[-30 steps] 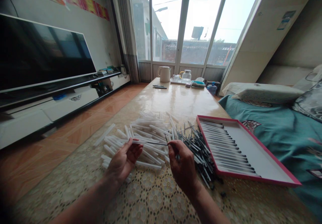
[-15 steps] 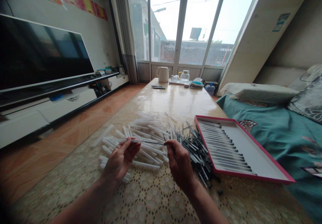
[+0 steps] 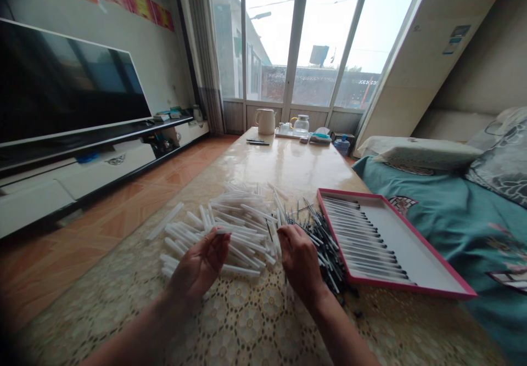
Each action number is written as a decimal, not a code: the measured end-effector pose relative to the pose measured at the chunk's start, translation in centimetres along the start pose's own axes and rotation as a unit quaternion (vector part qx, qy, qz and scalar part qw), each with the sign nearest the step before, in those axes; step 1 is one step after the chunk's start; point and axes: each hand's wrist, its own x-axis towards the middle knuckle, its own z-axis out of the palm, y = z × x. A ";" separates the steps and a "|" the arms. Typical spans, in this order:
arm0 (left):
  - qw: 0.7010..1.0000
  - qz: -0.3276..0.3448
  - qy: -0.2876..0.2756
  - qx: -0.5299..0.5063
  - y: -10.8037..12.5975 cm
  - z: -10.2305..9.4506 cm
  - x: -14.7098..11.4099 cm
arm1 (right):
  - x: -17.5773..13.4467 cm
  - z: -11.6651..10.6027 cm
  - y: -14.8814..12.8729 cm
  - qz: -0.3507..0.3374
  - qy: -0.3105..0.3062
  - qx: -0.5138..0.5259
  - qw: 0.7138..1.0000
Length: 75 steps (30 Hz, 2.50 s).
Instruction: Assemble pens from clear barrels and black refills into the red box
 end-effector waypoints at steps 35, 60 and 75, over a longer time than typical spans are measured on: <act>0.994 0.028 -0.032 0.097 -0.3 -0.2 0.1 | 1.3 -4.7 3.0 0.094 -0.107 -0.137 0.980; 0.990 0.023 -0.034 0.137 -0.4 -0.3 0.0 | 0.7 -4.0 0.3 0.052 -0.213 0.057 0.974; 0.983 0.030 -0.024 0.178 -0.7 -0.5 0.2 | -0.6 0.5 -0.8 0.092 -0.188 0.180 0.961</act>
